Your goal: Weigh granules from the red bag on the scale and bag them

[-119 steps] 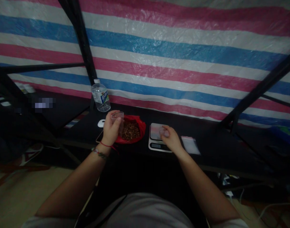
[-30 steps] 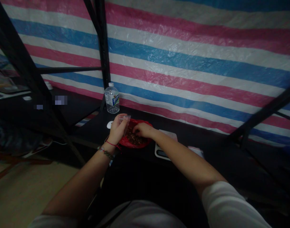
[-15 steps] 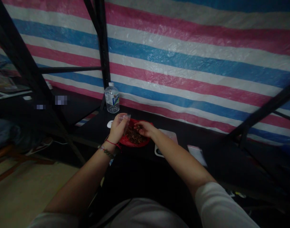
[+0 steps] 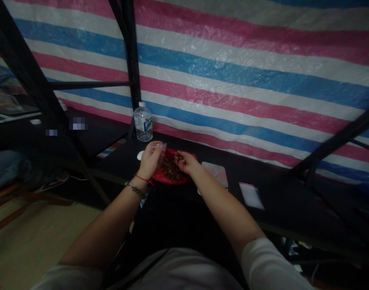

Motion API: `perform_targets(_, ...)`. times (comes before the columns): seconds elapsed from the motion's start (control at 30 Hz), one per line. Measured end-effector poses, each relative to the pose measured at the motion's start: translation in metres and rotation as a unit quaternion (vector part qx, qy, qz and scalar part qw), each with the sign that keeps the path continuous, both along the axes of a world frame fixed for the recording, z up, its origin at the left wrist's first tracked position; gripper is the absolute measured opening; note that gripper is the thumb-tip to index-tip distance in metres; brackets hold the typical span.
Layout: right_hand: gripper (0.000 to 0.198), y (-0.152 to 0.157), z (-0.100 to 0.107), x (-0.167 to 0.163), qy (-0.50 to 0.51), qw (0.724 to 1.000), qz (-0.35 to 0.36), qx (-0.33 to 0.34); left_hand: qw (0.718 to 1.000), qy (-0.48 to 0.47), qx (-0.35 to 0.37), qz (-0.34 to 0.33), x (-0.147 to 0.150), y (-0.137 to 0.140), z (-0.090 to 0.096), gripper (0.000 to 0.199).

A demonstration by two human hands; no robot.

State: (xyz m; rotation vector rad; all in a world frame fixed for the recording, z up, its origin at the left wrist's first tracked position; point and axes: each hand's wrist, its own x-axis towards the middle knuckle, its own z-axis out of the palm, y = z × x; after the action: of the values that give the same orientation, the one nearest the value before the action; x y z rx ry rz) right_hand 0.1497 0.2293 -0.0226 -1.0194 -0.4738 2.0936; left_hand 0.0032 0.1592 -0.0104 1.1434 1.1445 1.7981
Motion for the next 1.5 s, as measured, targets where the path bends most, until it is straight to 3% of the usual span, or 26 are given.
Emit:
perform_targets(0.17, 0.025, -0.005, -0.010, -0.011, 0.033, 0.998, -0.059, 0.008, 1.000, 0.005, -0.003, 0.003, 0.000, -0.001, 0.001, 0.033)
perform_targets(0.3, 0.027, -0.007, -0.011, -0.015, 0.026, 0.997, -0.067, 0.019, 1.000, 0.007, -0.002, -0.001, 0.000, -0.003, 0.002, 0.033)
perform_targets(0.43, 0.028, -0.010, -0.009, -0.016, -0.071, 0.991, -0.047, 0.104, 1.000, 0.013, -0.004, 0.004, -0.001, -0.003, 0.003, 0.032)
perform_targets(0.57, 0.031, -0.011, -0.013, -0.017, -0.208, 0.944, 0.016, 0.255, 1.000, 0.008, -0.005, -0.005, -0.001, -0.001, 0.001, 0.030)
perform_targets(0.7, 0.032, -0.007, -0.022, -0.018, -0.325, 0.868, 0.070, 0.369, 1.000, 0.002, 0.003, -0.012, -0.001, 0.002, -0.003, 0.030)
perform_targets(0.73, 0.032, -0.006, -0.023, -0.018, -0.349, 0.847, 0.081, 0.393, 1.000, 0.002, 0.004, -0.015, -0.002, 0.002, -0.004, 0.031)
perform_targets(0.8, 0.033, -0.004, -0.023, -0.018, -0.363, 0.832, 0.091, 0.410, 1.000, 0.005, 0.007, -0.016, -0.003, 0.003, -0.005, 0.032)
perform_targets(1.0, 0.038, -0.011, 0.010, -0.001, -0.239, 0.906, 0.049, 0.346, 1.000, 0.016, 0.013, -0.015, -0.004, 0.005, -0.008, 0.032)
perform_targets(1.1, 0.040, -0.014, 0.033, 0.034, -0.224, 0.896, 0.007, 0.383, 1.000, -0.007, -0.003, -0.028, -0.003, 0.005, -0.008, 0.032)
perform_targets(1.17, 0.043, -0.014, 0.042, 0.068, -0.305, 0.846, -0.055, 0.435, 0.999, -0.015, -0.010, -0.036, -0.001, 0.004, -0.008, 0.031)
perform_targets(1.2, 0.045, -0.013, 0.043, 0.087, -0.375, 0.796, -0.081, 0.468, 0.999, -0.015, -0.010, -0.036, 0.000, 0.003, -0.007, 0.031)
perform_targets(1.3, 0.041, -0.013, 0.032, 0.139, -0.597, 0.585, -0.082, 0.543, 0.999, -0.008, -0.016, -0.027, 0.003, 0.001, -0.005, 0.032)
perform_targets(1.37, 0.040, -0.014, 0.017, 0.163, -0.687, 0.487, -0.050, 0.537, 0.999, -0.006, -0.025, -0.027, 0.005, 0.000, -0.005, 0.034)
perform_targets(1.43, 0.039, -0.016, 0.001, 0.175, -0.730, 0.423, -0.008, 0.537, 0.999, -0.004, -0.032, -0.033, 0.007, -0.002, -0.004, 0.035)
perform_targets(1.5, 0.038, -0.018, -0.010, 0.177, -0.746, 0.381, 0.018, 0.546, 0.999, -0.005, -0.031, -0.036, 0.008, -0.003, -0.004, 0.035)
